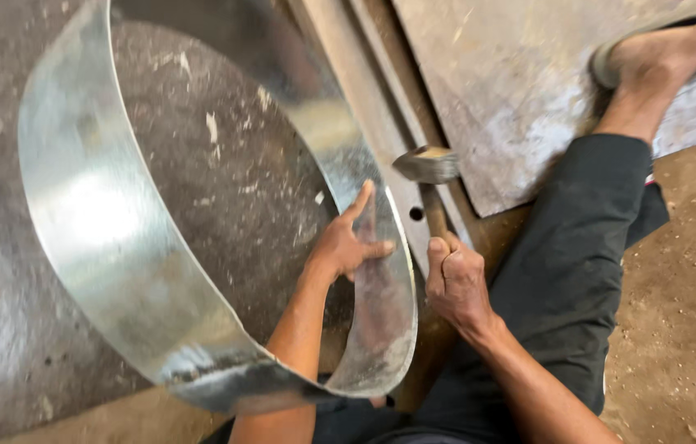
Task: The person sits on the ground holding a large galvanized steel ring against a metal rail and repeatedly taps its edge with a mallet, working around the seam to shape and close the ring. They reposition the ring and continue hammering along the joint throughout the clip.
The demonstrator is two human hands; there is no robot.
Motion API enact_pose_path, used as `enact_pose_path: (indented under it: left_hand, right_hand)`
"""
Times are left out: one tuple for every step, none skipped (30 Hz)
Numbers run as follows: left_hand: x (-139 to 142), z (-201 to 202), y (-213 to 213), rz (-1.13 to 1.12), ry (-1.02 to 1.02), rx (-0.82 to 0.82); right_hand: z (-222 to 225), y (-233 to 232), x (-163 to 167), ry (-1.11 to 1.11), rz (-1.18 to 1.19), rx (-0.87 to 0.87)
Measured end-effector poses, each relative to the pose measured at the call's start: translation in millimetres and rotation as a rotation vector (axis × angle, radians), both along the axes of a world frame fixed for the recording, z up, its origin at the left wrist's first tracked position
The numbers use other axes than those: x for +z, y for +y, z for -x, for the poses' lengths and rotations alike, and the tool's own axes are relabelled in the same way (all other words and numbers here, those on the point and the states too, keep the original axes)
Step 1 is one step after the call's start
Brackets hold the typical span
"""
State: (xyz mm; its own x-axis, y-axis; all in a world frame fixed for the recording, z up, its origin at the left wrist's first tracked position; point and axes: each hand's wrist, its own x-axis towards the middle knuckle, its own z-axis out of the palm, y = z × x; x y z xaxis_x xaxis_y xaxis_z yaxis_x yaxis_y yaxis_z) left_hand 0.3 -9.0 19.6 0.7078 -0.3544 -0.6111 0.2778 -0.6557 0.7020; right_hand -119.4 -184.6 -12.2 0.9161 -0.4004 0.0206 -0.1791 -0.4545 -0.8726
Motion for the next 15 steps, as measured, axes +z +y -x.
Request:
enact_pose_path:
  left_hand:
    - [0.3, -0.3, 0.3, -0.034, 0.042, 0.019]
    - [0.5, -0.6, 0.5, -0.059, 0.063, 0.019]
    - [0.6, -0.6, 0.6, -0.079, 0.072, 0.007]
    - [0.5, -0.6, 0.6, -0.045, 0.029, 0.003]
    - [0.3, -0.7, 0.7, -0.017, 0.002, 0.008]
    - [0.1, -0.8, 0.9, 0.016, -0.022, 0.018]
    - [-0.1, -1.1, 1.3, 0.023, -0.024, 0.002]
    - [-0.3, -1.6, 1.8, 0.028, -0.011, -0.001]
    - [-0.6, -2.2, 2.2, 0.024, 0.006, 0.000]
    - [-1.0, -2.7, 2.5, 0.015, 0.036, 0.025]
    - [-1.4, -2.9, 2.7, 0.011, 0.045, 0.036]
    - [-2.0, -3.0, 2.7, 0.016, 0.039, 0.029]
    - [-2.6, -3.0, 2.5, 0.013, 0.025, 0.020]
    - [-3.4, -2.9, 2.4, 0.006, 0.018, 0.019]
    - [-4.1, -2.8, 2.4, -0.007, 0.023, 0.024]
  right_hand:
    - [0.3, 0.2, 0.0, -0.029, 0.078, 0.099]
    - [0.5, 0.4, -0.1, -0.077, 0.167, 0.176]
    - [0.6, 0.7, 0.0, -0.131, 0.265, 0.241]
    - [0.7, 1.0, 0.1, -0.107, 0.241, 0.207]
    - [1.0, 1.4, 0.2, -0.069, 0.208, 0.186]
    - [1.4, 1.9, 0.5, -0.029, 0.178, 0.170]
    - [2.0, 2.5, 0.8, -0.055, 0.132, 0.101]
    - [2.5, 3.2, 1.1, -0.066, 0.082, 0.044]
    - [3.0, 3.8, 1.5, -0.072, 0.024, -0.008]
    - [3.0, 4.2, 1.8, -0.088, 0.079, 0.057]
    - [2.7, 4.4, 2.2, -0.126, 0.138, 0.109]
    - [1.9, 4.4, 2.7, -0.176, 0.209, 0.142]
    - [0.9, 4.1, 3.1, -0.113, 0.215, 0.145]
    - [-0.3, 3.6, 3.5, -0.043, 0.215, 0.154]
    - [-1.4, 3.1, 3.8, 0.038, 0.208, 0.170]
